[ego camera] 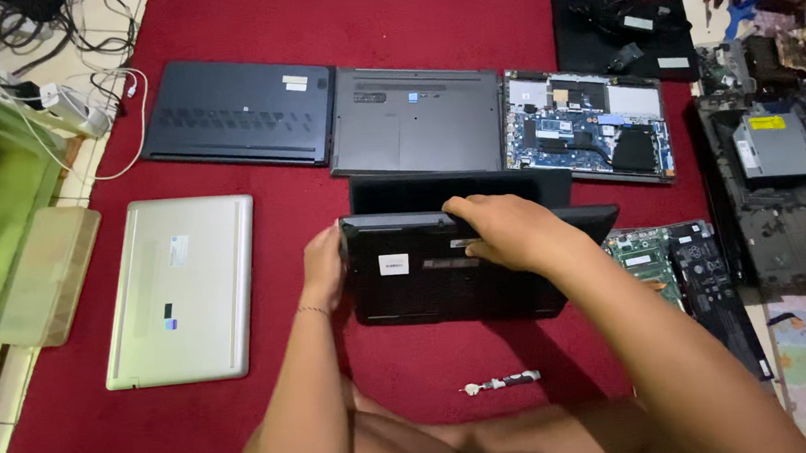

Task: The person uses a screwdriver to remove screws from the bottom panel of a laptop. After removing the screws, they detach the panel to reveal the internal components, including the motherboard and cooling system.

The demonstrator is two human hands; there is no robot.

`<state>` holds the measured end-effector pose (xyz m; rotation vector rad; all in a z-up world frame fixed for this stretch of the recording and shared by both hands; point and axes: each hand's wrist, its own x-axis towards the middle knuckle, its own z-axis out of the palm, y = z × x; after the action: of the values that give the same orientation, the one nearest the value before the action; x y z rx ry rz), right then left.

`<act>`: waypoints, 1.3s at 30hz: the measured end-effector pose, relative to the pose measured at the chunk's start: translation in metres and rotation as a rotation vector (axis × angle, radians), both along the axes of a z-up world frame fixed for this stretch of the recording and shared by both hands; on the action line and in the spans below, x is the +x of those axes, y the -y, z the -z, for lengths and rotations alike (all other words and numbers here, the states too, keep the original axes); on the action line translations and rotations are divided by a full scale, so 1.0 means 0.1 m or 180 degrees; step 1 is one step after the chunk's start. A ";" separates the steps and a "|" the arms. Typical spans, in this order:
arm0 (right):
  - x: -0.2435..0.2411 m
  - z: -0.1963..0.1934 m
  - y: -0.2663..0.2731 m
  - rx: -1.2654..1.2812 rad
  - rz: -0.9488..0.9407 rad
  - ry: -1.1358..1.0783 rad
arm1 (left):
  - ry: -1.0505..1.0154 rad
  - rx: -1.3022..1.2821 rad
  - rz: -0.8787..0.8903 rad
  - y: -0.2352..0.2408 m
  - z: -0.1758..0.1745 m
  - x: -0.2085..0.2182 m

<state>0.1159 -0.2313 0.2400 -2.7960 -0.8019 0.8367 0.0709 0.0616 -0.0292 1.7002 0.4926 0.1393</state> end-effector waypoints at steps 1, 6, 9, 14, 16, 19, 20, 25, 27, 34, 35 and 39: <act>-0.02 -0.06 -0.01 0.0003 -0.0038 -0.0073 | -0.0145 0.0088 0.0090 -0.02 -0.02 0.05; -0.05 -0.08 0.03 -0.0023 -0.0179 -0.0046 | -0.0259 0.0210 0.0263 -0.09 0.31 0.34; -0.17 -0.09 0.07 0.0046 -0.0357 0.0104 | -0.0093 0.0190 0.0361 -0.08 0.28 0.38; -0.65 0.36 0.33 0.0609 -0.0993 0.1349 | -0.0748 -0.0916 0.0042 0.02 0.24 0.44; -0.92 0.61 0.39 0.0806 -0.0974 0.1621 | -0.0746 -0.0983 0.0009 0.02 0.39 0.45; -1.25 0.53 0.36 0.1134 -0.0960 0.2049 | -0.0814 -0.1023 -0.0075 0.07 0.06 0.42; -1.36 0.43 0.33 0.1247 -0.0967 0.2172 | -0.0916 -0.1018 -0.0127 0.11 -0.12 0.37; -1.29 0.52 0.31 0.1072 -0.0706 0.2619 | -0.0831 -0.1175 0.0275 0.07 -0.55 0.28; -1.22 0.58 0.29 0.1011 -0.0564 0.2835 | -0.0851 -0.1111 0.0515 0.10 -1.05 0.10; -1.08 0.69 0.28 0.1198 -0.0329 0.2907 | 0.0053 -0.0040 0.0956 -0.07 -1.63 -0.24; -1.10 0.73 0.32 0.1334 -0.0319 0.2991 | 0.0126 0.0305 0.0895 -0.13 -1.66 -0.27; -1.52 1.18 0.99 0.2723 -0.0025 0.3455 | 0.0179 0.0545 0.1010 -0.14 -1.82 -0.43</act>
<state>-0.0356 -0.3305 0.1225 -2.2186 -0.9271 -0.9492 0.0279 0.0758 0.1526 1.9138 0.1678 -0.0017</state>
